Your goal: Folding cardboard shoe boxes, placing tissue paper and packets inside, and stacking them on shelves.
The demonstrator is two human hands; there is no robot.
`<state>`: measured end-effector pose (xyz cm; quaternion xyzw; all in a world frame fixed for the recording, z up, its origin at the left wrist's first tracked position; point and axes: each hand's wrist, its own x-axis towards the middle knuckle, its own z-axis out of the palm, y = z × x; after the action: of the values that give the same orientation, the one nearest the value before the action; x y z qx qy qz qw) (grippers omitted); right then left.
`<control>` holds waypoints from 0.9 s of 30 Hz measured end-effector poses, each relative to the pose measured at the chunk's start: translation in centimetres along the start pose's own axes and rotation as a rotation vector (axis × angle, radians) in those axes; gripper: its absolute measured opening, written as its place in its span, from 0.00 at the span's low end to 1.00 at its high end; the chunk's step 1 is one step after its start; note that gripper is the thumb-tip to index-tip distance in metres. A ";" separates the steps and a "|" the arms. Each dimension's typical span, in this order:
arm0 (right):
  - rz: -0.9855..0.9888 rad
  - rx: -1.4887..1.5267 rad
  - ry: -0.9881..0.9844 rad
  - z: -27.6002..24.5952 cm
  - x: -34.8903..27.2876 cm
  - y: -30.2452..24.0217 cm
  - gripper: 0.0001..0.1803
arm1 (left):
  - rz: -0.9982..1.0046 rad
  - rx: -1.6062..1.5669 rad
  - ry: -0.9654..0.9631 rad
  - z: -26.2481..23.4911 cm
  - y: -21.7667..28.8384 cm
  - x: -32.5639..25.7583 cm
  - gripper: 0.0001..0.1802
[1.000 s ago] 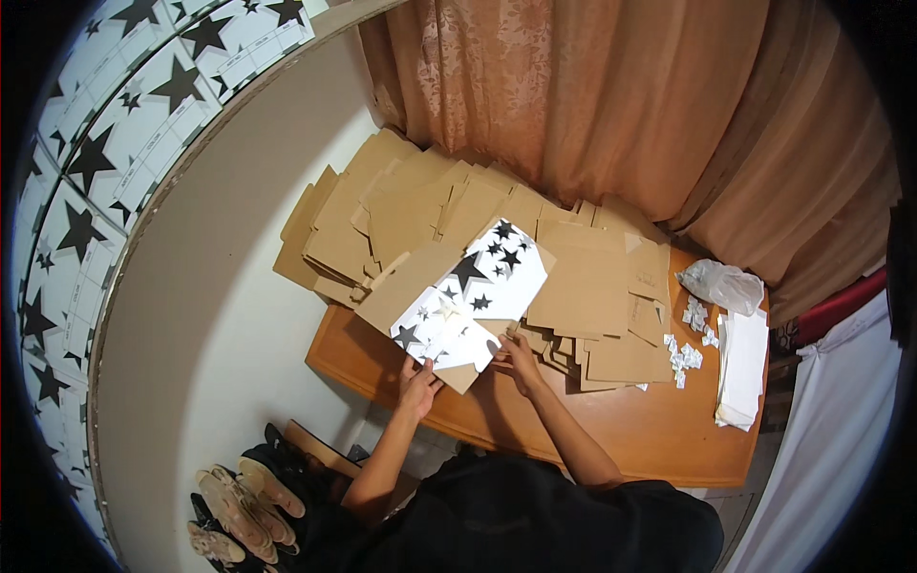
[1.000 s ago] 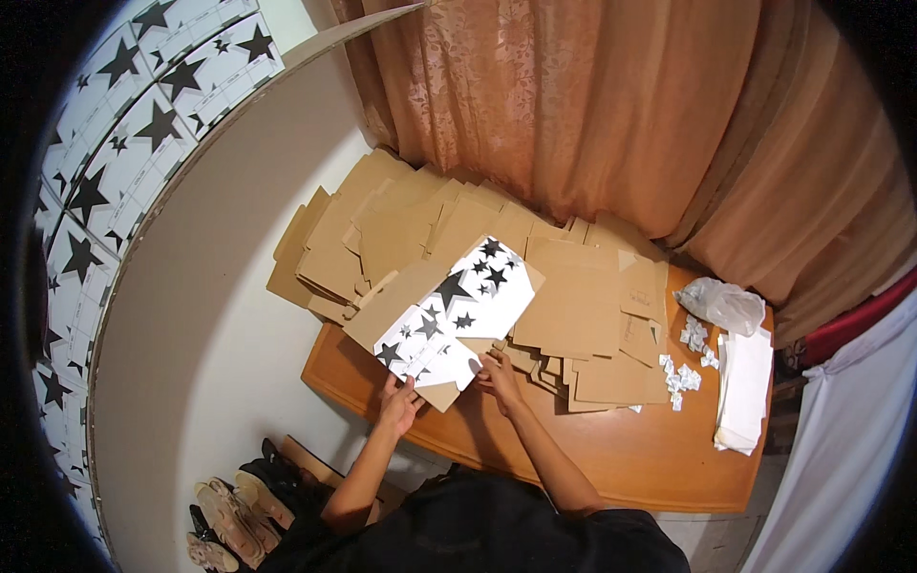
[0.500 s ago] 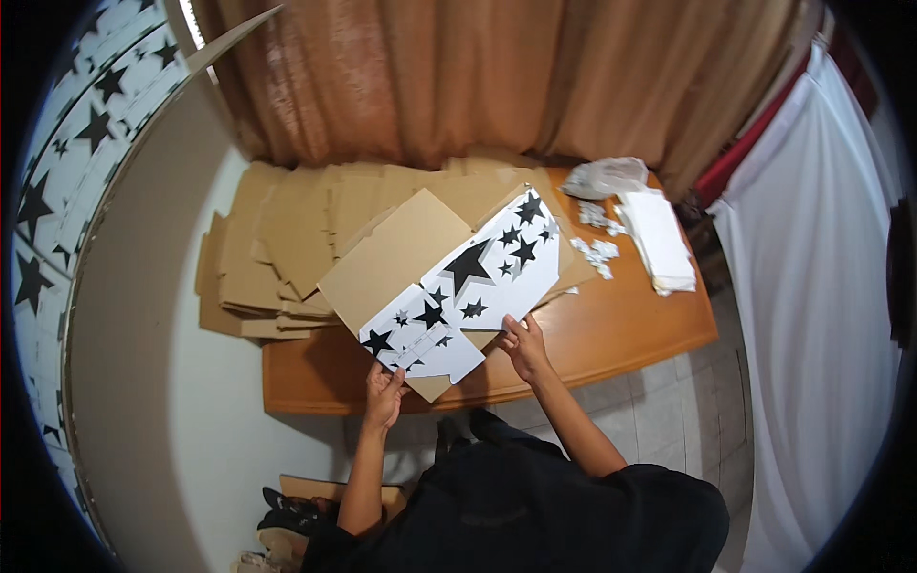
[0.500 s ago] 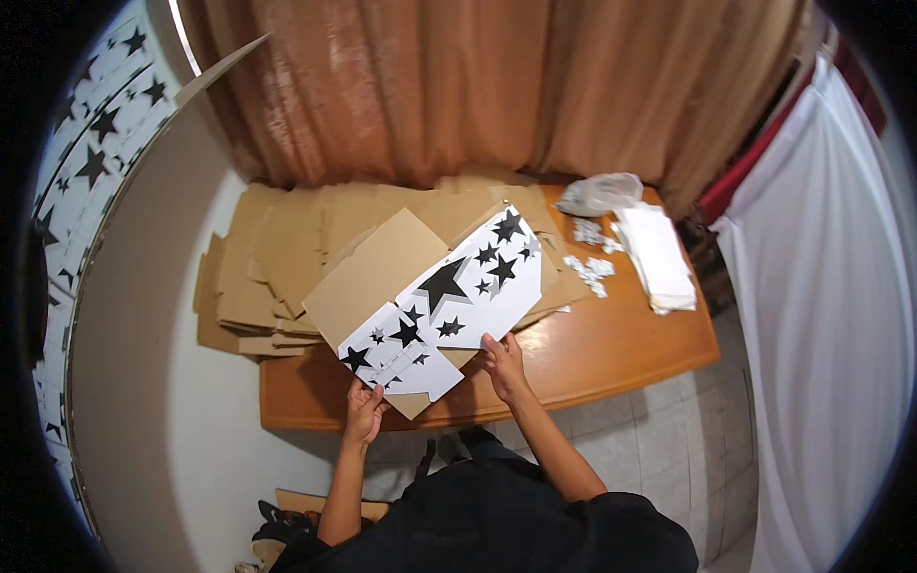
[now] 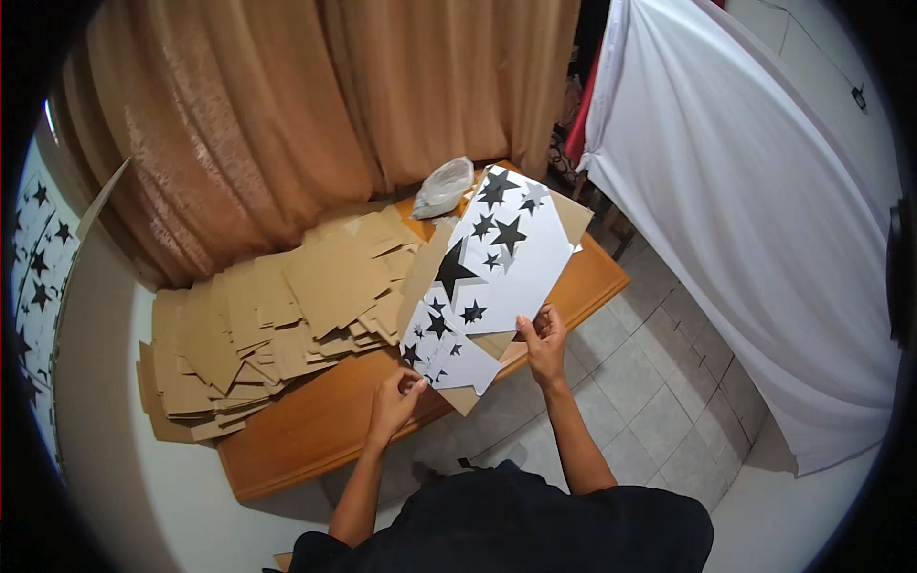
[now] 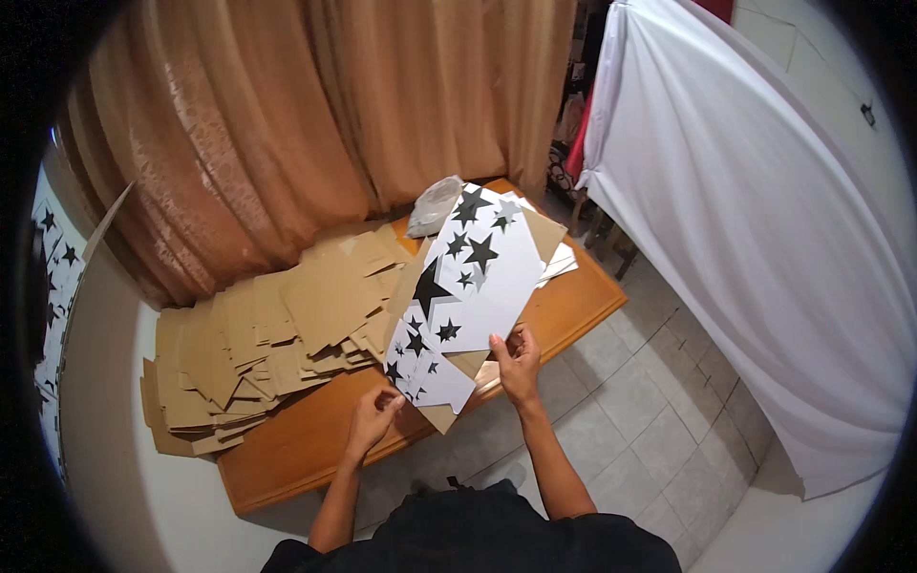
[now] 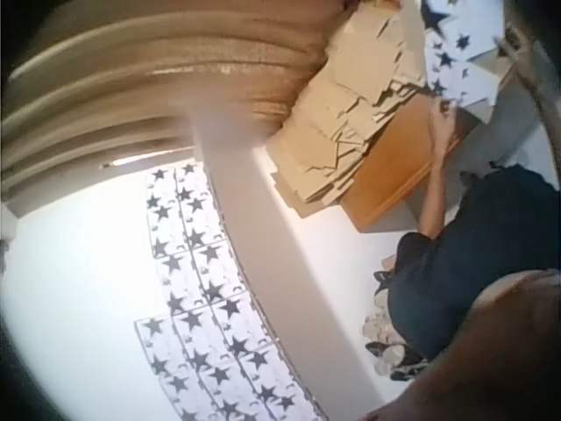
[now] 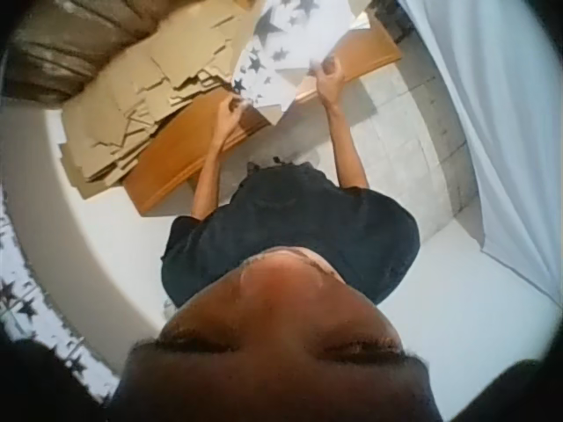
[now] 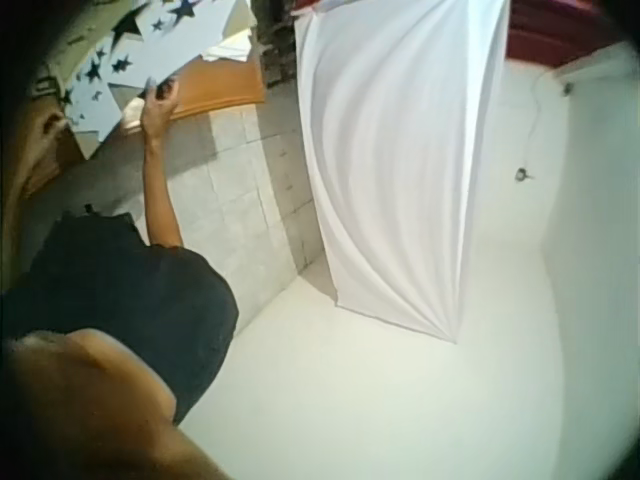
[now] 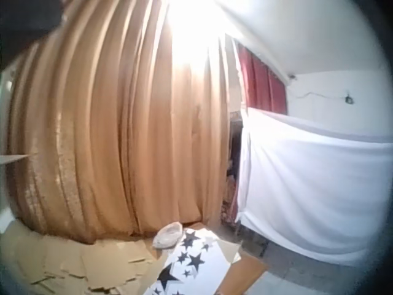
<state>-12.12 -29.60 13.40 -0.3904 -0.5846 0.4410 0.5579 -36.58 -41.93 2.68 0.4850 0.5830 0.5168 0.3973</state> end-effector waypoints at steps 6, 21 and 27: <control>-0.011 -0.191 -0.026 1.7 0.2 -4.3 0.09 | 0.376 0.092 -0.028 4.5 11.2 5.1 0.54; 0.105 -0.069 -0.252 -8.2 5.8 -2.2 0.22 | 0.212 -0.378 -0.235 18.9 12.5 11.4 0.65; 0.279 0.010 -0.394 -9.7 10.3 -1.8 0.25 | 0.286 -0.507 -0.250 21.3 11.6 16.1 0.69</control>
<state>-3.13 -19.60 18.20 -0.3710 -0.6203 0.5845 0.3686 -17.68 -21.63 11.53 0.5074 0.3080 0.6326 0.4974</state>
